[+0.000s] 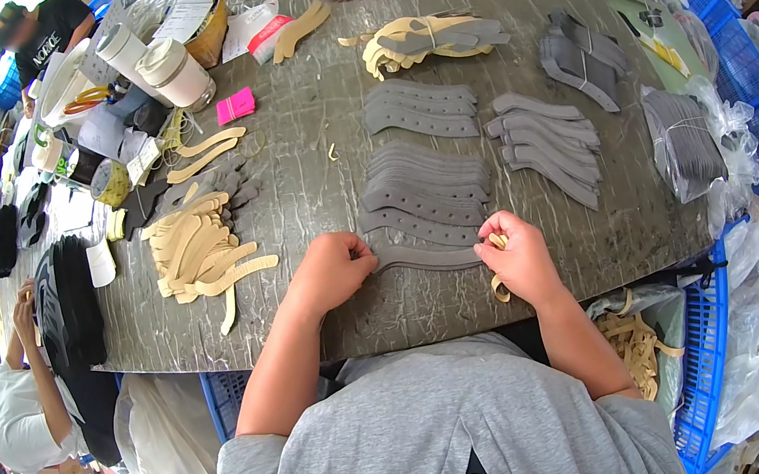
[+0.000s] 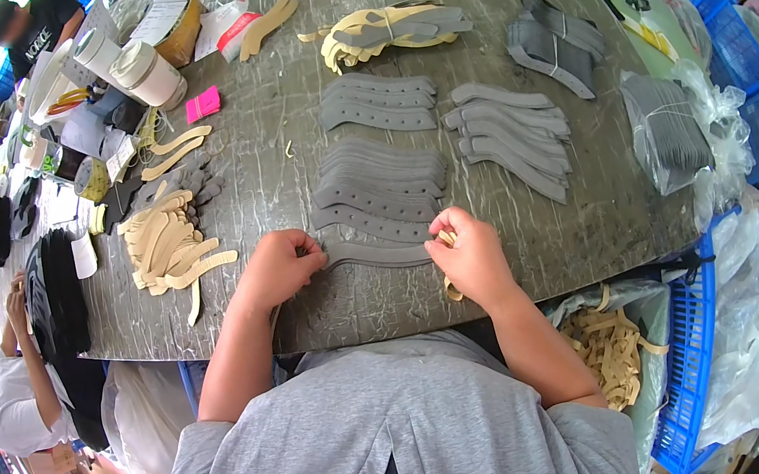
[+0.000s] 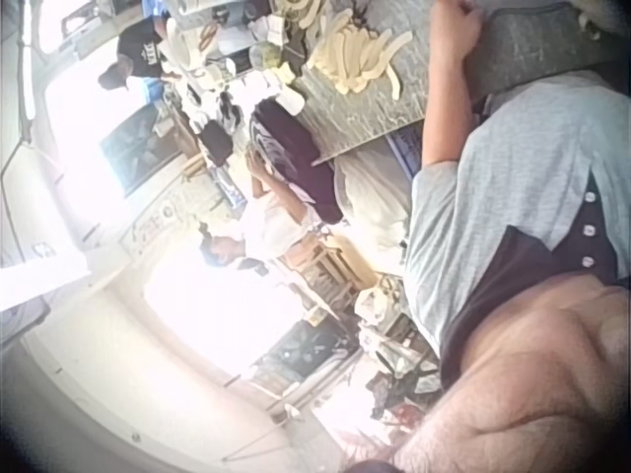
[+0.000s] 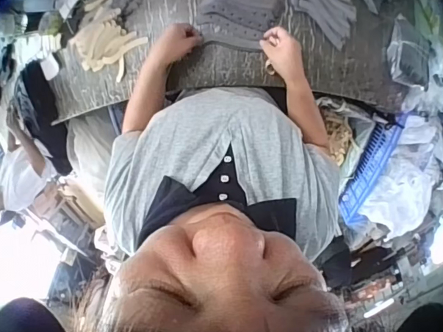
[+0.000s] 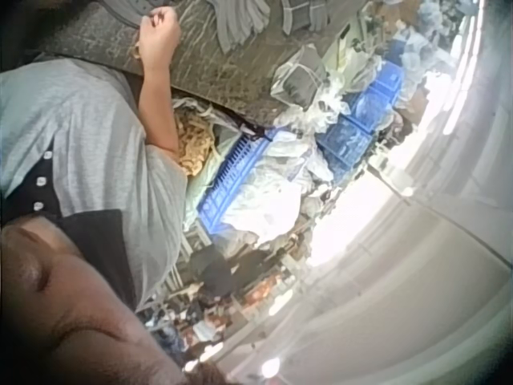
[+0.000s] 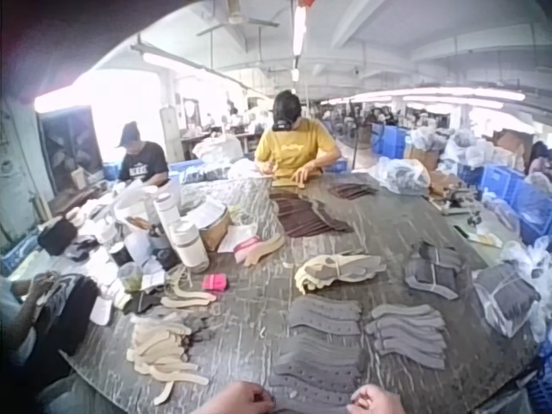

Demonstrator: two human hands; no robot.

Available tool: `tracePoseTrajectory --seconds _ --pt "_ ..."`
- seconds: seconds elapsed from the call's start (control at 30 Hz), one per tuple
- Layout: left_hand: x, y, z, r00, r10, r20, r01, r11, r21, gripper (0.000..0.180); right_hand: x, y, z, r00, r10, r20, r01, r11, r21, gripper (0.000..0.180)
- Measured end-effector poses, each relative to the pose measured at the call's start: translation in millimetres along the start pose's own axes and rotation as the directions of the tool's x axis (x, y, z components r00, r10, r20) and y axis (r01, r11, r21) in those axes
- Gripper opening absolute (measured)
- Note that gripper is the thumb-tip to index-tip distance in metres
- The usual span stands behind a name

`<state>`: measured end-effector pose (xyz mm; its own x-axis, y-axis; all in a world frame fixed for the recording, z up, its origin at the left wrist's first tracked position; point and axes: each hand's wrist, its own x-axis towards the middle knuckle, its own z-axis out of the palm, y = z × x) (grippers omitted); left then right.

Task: The person assembles shoe components by hand at a workbench. They pick up a beige insole and a grey sole piece, align them, and press them together, then place the assembled unit on the table. This process is repeated with multiple pairs of components throughout the clip.

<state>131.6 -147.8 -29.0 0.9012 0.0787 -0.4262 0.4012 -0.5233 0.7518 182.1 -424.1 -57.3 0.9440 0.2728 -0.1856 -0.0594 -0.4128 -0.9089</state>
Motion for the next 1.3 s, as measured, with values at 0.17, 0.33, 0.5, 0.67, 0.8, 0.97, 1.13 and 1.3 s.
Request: tracePoseTrajectory --seconds 0.17,0.33,0.5,0.67,0.8,0.97,1.13,1.3 --pt "1 0 0 1.0 -0.007 0.01 0.006 1.0 0.005 0.014 1 1 0 1.0 0.002 0.002 -0.002 1.0 -0.019 0.017" --pt "2 -2 1 1.0 0.03 0.001 -0.03 0.998 0.059 0.014 1 4 0 0.999 0.022 0.024 -0.022 1.0 0.007 0.017" --pt "4 -5 4 0.996 0.089 -0.03 -0.086 0.99 0.113 0.014 1 7 0 1.0 0.02 0.02 -0.02 1.0 0.007 0.017" --pt "3 -5 5 0.994 0.096 -0.048 -0.09 0.988 0.123 0.014 -1 0 0 0.998 0.052 0.026 -0.052 0.998 0.017 0.017" --pt "3 -3 5 0.993 0.101 -0.055 -0.093 0.986 0.137 0.014 -1 4 0 1.0 0.014 0.008 -0.014 0.999 -0.029 0.018" --pt "2 -5 8 0.982 0.166 -0.095 -0.14 0.963 0.232 0.018 -8 -10 4 0.992 -0.122 -0.027 0.111 0.962 -0.251 0.019" --pt "0 -2 10 0.979 0.179 -0.102 -0.14 0.942 0.303 0.019 -9 -12 -7 0.989 -0.144 -0.038 0.108 0.869 -0.483 0.018" --pt "-6 -6 6 0.978 0.171 -0.118 -0.155 0.979 0.134 0.016 0 9 -26 0.993 -0.099 -0.07 0.096 0.995 -0.037 0.02"
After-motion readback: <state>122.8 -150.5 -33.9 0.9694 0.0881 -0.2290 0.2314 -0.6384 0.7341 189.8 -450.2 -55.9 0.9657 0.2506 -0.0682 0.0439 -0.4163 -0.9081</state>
